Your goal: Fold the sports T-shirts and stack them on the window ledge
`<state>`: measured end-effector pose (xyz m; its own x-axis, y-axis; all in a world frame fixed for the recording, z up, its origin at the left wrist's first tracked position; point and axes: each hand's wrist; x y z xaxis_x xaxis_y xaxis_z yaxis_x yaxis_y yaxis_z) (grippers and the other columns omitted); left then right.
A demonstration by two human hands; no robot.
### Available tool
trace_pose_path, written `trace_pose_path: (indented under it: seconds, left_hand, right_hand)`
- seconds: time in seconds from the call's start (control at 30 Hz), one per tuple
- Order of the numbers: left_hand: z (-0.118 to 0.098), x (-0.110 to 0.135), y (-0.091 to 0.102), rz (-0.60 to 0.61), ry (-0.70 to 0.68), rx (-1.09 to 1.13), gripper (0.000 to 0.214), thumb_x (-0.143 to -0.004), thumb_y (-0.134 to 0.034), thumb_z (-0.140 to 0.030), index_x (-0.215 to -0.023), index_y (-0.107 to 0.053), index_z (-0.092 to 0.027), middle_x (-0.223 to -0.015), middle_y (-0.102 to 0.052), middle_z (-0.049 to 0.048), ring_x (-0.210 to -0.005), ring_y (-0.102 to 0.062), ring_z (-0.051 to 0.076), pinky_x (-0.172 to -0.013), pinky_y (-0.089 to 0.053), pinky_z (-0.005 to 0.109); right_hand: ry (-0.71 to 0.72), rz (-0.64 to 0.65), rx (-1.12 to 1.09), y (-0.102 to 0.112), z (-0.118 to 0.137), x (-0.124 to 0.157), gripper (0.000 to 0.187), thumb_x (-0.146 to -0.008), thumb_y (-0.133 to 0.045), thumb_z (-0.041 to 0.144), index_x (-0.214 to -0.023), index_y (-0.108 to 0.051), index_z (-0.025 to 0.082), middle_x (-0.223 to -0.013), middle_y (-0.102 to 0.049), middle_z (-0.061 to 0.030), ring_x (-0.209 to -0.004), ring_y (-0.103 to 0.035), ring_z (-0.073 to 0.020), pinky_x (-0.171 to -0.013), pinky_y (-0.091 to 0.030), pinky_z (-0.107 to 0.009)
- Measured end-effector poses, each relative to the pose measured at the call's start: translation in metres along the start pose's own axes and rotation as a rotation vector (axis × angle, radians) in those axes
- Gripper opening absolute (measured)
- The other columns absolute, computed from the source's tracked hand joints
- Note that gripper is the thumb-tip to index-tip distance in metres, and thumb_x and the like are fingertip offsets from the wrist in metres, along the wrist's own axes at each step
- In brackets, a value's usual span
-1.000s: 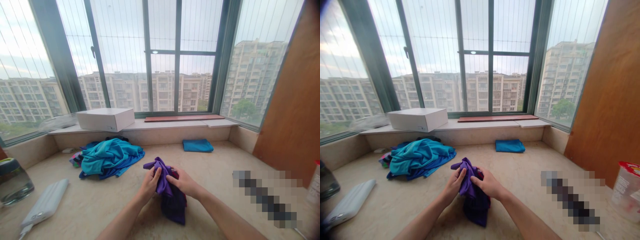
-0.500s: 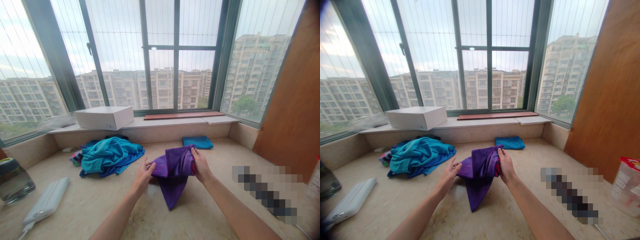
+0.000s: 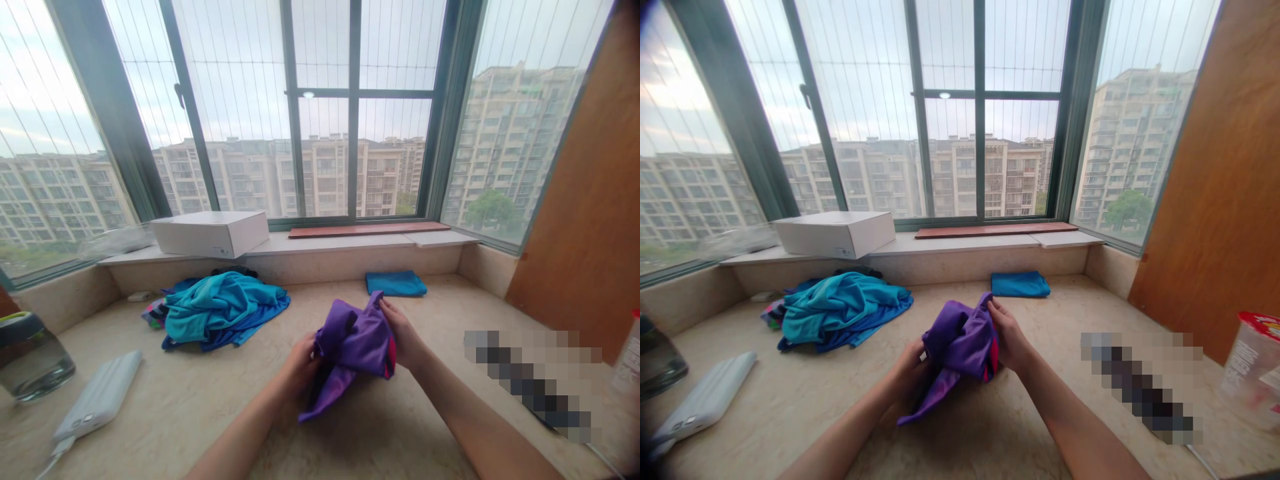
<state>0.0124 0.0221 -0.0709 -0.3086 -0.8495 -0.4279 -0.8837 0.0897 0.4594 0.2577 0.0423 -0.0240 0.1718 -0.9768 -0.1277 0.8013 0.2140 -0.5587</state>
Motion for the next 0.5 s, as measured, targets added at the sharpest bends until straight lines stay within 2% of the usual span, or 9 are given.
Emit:
trace_pose_path:
  seconds: [0.07, 0.13, 0.2, 0.27, 0.33, 0.37, 0.43, 0.5]
  left_hand:
    - [0.001, -0.002, 0.004, -0.099, 0.072, 0.054, 0.026, -0.084, -0.067, -0.043, -0.089, -0.079, -0.020, -0.095, -0.078, 0.0072, -0.092, -0.069, 0.032, -0.085, -0.054, 0.040]
    - [0.000, -0.004, 0.008, -0.208, 0.173, 0.146, 0.038, -0.083, -0.068, -0.053, -0.081, -0.076, -0.016, -0.080, -0.075, 0.0058, -0.079, -0.067, 0.028, -0.073, -0.053, 0.035]
    - [-0.004, -0.004, 0.010, -0.286, 0.266, 0.267, 0.049, -0.078, -0.070, -0.063, -0.076, -0.073, -0.014, -0.071, -0.071, 0.0051, -0.070, -0.064, 0.025, -0.064, -0.051, 0.030]
    - [-0.010, -0.004, 0.010, -0.288, 0.311, 0.400, 0.054, -0.077, -0.070, -0.067, -0.079, -0.072, -0.014, -0.073, -0.071, 0.0054, -0.069, -0.064, 0.023, -0.062, -0.050, 0.028]
    - [-0.017, -0.003, 0.007, -0.243, 0.302, 0.510, 0.052, -0.081, -0.069, -0.066, -0.089, -0.073, -0.015, -0.080, -0.072, 0.0059, -0.075, -0.066, 0.022, -0.069, -0.053, 0.029]
    - [-0.020, -0.002, 0.006, -0.207, 0.287, 0.541, 0.049, -0.083, -0.069, -0.063, -0.093, -0.072, -0.016, -0.083, -0.073, 0.0059, -0.079, -0.067, 0.022, -0.073, -0.053, 0.030]
    - [-0.027, -0.001, 0.003, -0.131, 0.261, 0.560, 0.044, -0.082, -0.073, -0.058, -0.097, -0.073, -0.017, -0.089, -0.073, 0.0059, -0.085, -0.068, 0.023, -0.080, -0.054, 0.031]
    - [-0.031, 0.000, 0.001, -0.058, 0.249, 0.544, 0.042, -0.079, -0.076, -0.055, -0.099, -0.073, -0.018, -0.093, -0.073, 0.0063, -0.089, -0.067, 0.024, -0.083, -0.054, 0.032]
  right_hand:
    - [0.115, -0.167, 0.039, 0.011, 0.004, -0.012, 0.036, -0.074, -0.080, 0.049, -0.096, -0.065, 0.025, -0.076, -0.069, 0.0029, -0.066, -0.065, -0.0163, -0.064, -0.054, -0.028]
    - [0.195, -0.292, 0.132, 0.023, 0.006, -0.023, 0.035, -0.074, -0.076, 0.050, -0.094, -0.063, 0.025, -0.073, -0.068, 0.0021, -0.064, -0.064, -0.0185, -0.061, -0.054, -0.030]
    - [0.209, -0.362, 0.365, 0.034, 0.003, -0.031, 0.031, -0.080, -0.068, 0.050, -0.094, -0.063, 0.024, -0.066, -0.064, 0.0012, -0.061, -0.062, -0.0209, -0.060, -0.053, -0.033]
    - [0.227, -0.377, 0.729, 0.041, -0.004, -0.032, 0.027, -0.085, -0.061, 0.045, -0.099, -0.065, 0.023, -0.071, -0.067, -0.0026, -0.070, -0.066, -0.0246, -0.069, -0.054, -0.038]
    - [0.319, -0.331, 1.078, 0.041, -0.014, -0.027, 0.030, -0.086, -0.060, 0.039, -0.111, -0.067, 0.023, -0.099, -0.073, -0.0093, -0.098, -0.068, -0.0298, -0.091, -0.051, -0.045]
    - [0.381, -0.286, 1.197, 0.039, -0.019, -0.023, 0.036, -0.086, -0.061, 0.038, -0.119, -0.066, 0.024, -0.117, -0.071, -0.0116, -0.114, -0.063, -0.0318, -0.102, -0.046, -0.048]
    - [0.472, -0.127, 1.292, 0.029, -0.030, -0.013, 0.050, -0.087, -0.063, 0.040, -0.134, -0.060, 0.024, -0.142, -0.059, -0.0124, -0.135, -0.049, -0.0329, -0.115, -0.034, -0.051]
    - [0.471, 0.116, 1.274, 0.017, -0.039, -0.003, 0.062, -0.087, -0.066, 0.047, -0.144, -0.053, 0.025, -0.149, -0.054, -0.0118, -0.139, -0.046, -0.0324, -0.116, -0.032, -0.050]
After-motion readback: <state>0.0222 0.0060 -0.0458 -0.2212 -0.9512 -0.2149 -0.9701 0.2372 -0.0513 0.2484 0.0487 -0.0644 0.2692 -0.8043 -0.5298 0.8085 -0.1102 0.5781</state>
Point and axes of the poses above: each hand's wrist, its own x-axis away from the middle knuckle, its own y-axis out of the back of the hand, z = x × y
